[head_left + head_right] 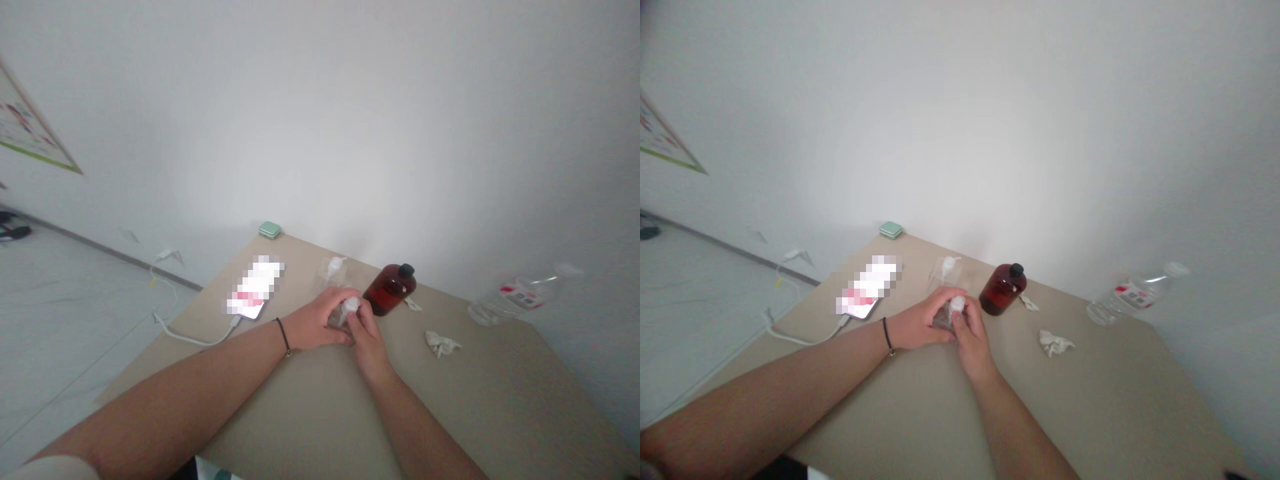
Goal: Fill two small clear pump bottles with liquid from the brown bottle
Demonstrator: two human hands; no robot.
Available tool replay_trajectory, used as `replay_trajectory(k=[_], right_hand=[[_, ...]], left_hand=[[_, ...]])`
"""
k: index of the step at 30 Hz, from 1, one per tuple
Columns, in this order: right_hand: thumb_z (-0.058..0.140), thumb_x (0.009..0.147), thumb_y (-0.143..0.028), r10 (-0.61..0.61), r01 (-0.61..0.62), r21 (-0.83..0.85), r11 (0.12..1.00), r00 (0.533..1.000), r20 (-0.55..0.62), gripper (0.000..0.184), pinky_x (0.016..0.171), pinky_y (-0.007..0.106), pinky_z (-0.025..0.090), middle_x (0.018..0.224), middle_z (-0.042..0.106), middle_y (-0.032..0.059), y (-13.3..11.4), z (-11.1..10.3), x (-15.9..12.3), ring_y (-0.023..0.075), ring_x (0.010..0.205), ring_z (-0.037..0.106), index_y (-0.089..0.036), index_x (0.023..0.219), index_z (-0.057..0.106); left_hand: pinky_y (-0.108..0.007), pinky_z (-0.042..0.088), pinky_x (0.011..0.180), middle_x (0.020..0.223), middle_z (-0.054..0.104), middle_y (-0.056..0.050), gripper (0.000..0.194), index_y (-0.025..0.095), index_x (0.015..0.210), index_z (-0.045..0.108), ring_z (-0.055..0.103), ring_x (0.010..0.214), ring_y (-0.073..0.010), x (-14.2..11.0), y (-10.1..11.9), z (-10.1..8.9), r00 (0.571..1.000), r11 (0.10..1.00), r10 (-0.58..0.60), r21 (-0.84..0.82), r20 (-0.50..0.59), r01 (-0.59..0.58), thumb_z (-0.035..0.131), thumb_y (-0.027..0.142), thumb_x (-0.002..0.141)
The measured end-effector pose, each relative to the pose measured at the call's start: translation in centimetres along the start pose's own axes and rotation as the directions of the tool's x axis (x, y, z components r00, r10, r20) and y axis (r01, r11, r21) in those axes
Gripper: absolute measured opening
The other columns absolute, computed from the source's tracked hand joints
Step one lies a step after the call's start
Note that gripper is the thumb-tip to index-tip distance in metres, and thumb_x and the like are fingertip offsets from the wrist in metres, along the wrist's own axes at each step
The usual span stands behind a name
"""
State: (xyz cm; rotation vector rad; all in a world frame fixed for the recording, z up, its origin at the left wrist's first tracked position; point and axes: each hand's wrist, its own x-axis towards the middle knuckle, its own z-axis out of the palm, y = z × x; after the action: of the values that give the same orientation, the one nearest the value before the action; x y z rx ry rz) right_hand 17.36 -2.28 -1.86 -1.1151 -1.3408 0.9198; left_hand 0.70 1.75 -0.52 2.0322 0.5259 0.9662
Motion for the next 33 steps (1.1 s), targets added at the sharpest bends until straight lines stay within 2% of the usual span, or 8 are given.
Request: replay_trajectory(k=[18,33], right_hand=[[0.062,0.089,-0.059,-0.004,0.004,-0.005,1.000,1.000,-0.005,0.038,0.101,0.042,0.044,0.108,0.061,0.0035,0.05,-0.04,-0.08,0.0249,0.107,0.057,-0.029,0.110,0.069],[0.062,0.089,-0.056,-0.011,0.011,-0.042,0.999,1.000,-0.001,0.035,0.102,0.042,0.044,0.109,0.064,0.0043,-0.67,-0.06,0.00,0.0255,0.109,0.058,-0.028,0.108,0.071]], left_hand=[[-0.048,0.042,0.115,0.142,0.049,-0.013,0.077,0.027,0.146,0.038,0.050,0.133,-0.0303,-0.03,0.11,-0.01,1.000,1.000,-0.007,-0.003,-0.008,0.007,0.077,0.026,0.079],[-0.043,0.038,0.120,0.147,0.048,-0.010,0.078,0.027,0.147,0.038,0.048,0.137,-0.0303,0.02,-0.01,-0.05,0.999,0.999,-0.046,-0.013,0.014,0.046,0.075,0.038,0.079]])
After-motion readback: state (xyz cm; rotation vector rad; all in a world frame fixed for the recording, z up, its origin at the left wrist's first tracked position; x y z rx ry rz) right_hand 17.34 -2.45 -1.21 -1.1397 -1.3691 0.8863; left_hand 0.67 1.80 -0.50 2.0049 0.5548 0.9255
